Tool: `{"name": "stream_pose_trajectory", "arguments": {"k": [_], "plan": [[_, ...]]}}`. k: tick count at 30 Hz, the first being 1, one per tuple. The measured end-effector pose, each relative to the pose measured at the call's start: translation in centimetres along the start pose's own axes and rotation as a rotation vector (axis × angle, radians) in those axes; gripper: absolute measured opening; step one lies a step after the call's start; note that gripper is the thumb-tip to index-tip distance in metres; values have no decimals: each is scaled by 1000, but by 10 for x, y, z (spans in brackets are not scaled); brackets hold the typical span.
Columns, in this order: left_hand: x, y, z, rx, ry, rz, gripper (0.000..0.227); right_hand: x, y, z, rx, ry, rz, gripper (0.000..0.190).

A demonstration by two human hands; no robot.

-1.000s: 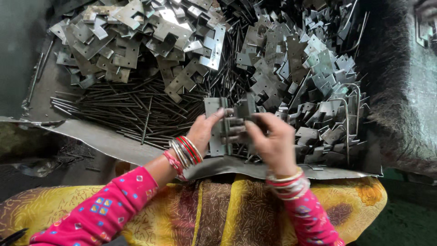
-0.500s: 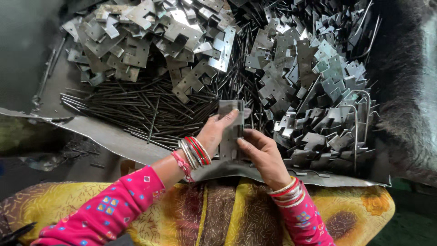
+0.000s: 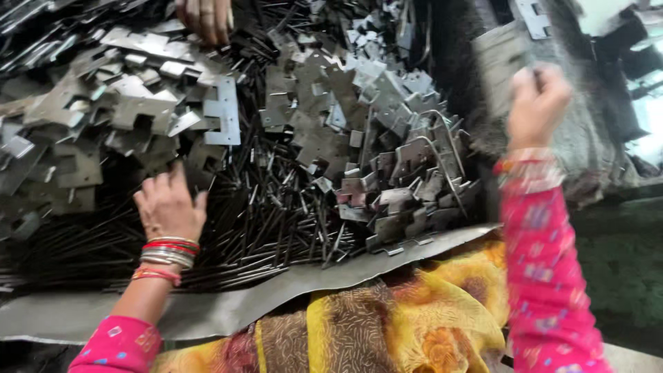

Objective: The person inserts metal rods into L-shaped metal brackets by hand, repeatedly picking up components from a large pile and assembling them. The assembled units are placed into a separate pile to the right.

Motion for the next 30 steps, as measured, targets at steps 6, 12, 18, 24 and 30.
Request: {"name": "stream_pose_trajectory", "arguments": {"k": [6,12,18,24,30], "plan": [[6,4,-11,-92,-227,23,69,-23,56,167,255,-185,-139,19],[25,3,-12,-305,-774,-296,42,-33,-6,48,-24,-388,123,30],[-32,-6,42,-470,-1943,-763,37,13,-105,-152,-191,-65,-263,12],[-143,9,38,-190,-2422,-544,45,89,-176,-250,-388,-161,-689,36],[-144,13,0,-334,-2176,-386,23,116,-194,-253,-472,-344,-737,42]]}}
Point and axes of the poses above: each hand's wrist, its own y-axis towards the middle knuckle, its own x-axis out of the palm, z = x × y, the point moved 7 cm from there along y, towards the middle knuckle, and after that the axes turned 2 degrees about x, right-handed, at the moved point
